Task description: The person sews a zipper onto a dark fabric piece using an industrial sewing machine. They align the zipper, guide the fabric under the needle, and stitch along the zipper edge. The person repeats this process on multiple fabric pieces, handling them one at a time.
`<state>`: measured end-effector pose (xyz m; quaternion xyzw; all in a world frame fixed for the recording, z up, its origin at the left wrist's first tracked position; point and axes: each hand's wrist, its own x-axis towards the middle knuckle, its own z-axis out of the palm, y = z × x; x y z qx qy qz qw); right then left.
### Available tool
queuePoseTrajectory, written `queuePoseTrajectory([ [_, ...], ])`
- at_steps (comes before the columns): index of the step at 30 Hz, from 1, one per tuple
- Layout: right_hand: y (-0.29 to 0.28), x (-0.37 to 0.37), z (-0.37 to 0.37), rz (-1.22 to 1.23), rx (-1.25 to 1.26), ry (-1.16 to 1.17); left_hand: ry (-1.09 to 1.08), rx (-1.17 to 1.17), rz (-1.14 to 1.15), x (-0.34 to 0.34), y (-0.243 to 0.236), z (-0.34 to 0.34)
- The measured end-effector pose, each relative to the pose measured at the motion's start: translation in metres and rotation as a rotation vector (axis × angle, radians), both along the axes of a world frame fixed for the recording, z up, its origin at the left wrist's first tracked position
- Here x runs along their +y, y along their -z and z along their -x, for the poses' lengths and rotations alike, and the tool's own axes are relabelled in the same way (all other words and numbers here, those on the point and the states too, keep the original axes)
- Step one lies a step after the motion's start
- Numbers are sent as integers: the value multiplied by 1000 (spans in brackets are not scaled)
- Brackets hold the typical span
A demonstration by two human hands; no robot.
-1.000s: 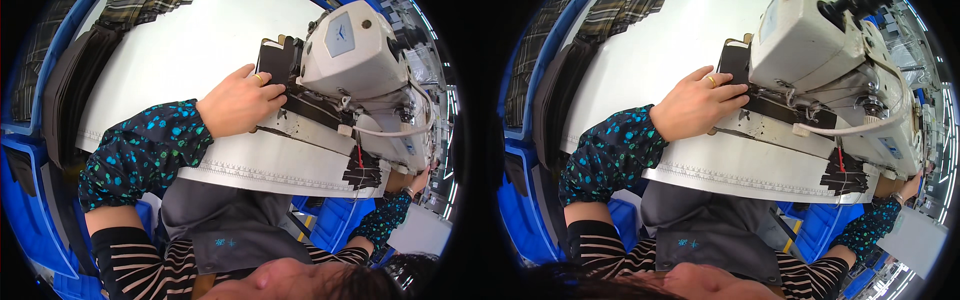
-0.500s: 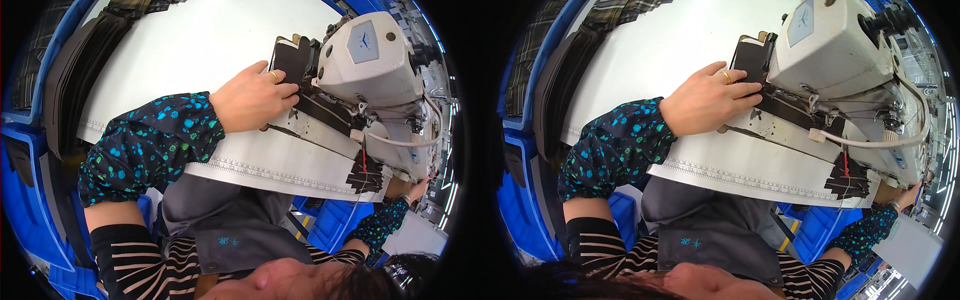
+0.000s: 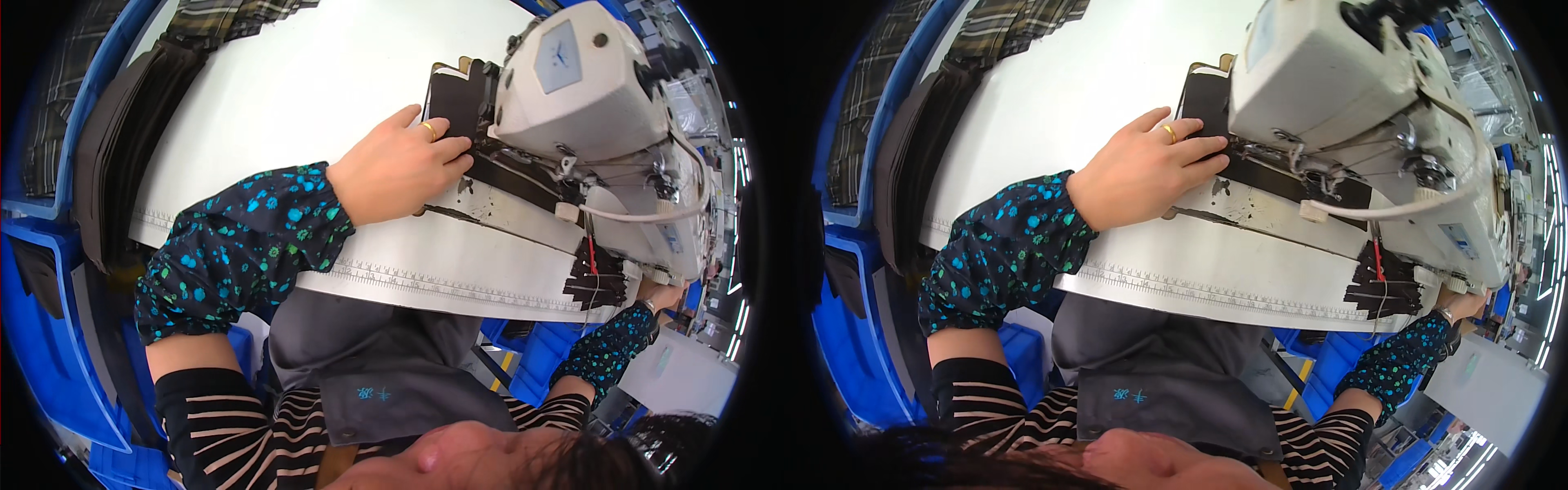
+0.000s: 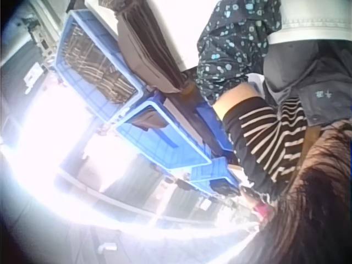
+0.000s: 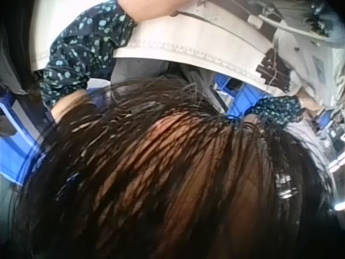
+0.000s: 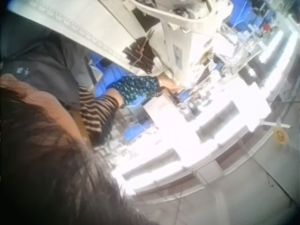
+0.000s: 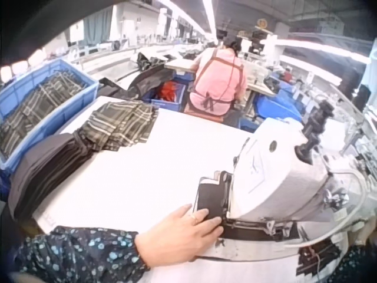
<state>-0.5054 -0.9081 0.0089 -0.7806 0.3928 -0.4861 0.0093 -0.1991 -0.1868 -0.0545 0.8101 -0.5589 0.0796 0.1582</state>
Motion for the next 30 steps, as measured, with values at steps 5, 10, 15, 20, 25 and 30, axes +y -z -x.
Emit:
queuePoseTrajectory([
  [5, -6, 211, -93, 303, -577, -223, -73, -145, -12, 0, -1, 8],
  [10, -4, 444, -155, 227, 538, -1158, -101, -141, 17, -10, -5, 17],
  [15, 46, 478, -230, 134, 551, -1299, -149, 54, 86, -10, -6, 8],
  [20, 52, 477, -234, 137, 617, -1323, -188, 123, 119, -13, -10, 11],
  [25, 44, 475, -238, 166, 605, -1325, -190, 106, 122, -18, -13, 10],
  [30, 43, 476, -240, 185, 613, -1313, -184, 40, 86, -21, -12, 10],
])
